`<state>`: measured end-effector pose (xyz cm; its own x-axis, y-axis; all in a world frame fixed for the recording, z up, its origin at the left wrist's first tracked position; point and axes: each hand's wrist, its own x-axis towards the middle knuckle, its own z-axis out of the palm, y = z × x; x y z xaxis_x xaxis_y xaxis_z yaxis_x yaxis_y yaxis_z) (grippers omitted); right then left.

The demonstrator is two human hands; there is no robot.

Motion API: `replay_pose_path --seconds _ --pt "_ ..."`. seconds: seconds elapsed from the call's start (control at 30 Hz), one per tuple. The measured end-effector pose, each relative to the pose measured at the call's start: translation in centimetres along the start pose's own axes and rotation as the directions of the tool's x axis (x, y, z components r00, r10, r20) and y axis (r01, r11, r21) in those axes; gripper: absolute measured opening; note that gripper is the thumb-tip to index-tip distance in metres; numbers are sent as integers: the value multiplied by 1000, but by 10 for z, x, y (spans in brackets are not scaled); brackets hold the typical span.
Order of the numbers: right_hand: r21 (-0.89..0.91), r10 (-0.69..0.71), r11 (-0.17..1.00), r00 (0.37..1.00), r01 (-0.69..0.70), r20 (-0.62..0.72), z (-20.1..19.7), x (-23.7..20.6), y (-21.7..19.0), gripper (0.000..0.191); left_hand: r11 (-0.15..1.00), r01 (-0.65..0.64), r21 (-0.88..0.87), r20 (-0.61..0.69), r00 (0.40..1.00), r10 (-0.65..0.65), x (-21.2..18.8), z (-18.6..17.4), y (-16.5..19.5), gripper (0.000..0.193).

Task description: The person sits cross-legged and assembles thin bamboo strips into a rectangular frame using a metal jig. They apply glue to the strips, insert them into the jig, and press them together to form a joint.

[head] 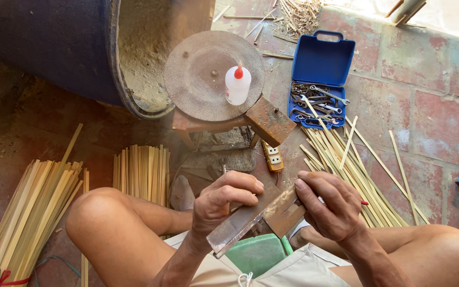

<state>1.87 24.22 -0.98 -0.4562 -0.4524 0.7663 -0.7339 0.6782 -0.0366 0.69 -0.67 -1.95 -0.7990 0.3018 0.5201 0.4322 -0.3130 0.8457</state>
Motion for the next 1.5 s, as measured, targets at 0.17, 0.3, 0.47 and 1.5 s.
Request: replay_pose_path --seconds 0.17,0.3,0.47,1.5 --pt "-76 2 997 1000 0 24 -3 2 -3 33 995 -72 72 -23 997 74 3 3 9 29" --pt "-110 -42 993 999 44 15 -5 6 -10 31 988 -103 117 -19 994 106 3 4 11 30" --pt "-46 -102 993 993 105 63 -4 5 -17 29 975 -113 192 15 994 112 2 3 11 28" --pt "72 163 983 984 -169 73 18 5 -10 47 805 -372 463 203 928 312 -6 5 22 25"
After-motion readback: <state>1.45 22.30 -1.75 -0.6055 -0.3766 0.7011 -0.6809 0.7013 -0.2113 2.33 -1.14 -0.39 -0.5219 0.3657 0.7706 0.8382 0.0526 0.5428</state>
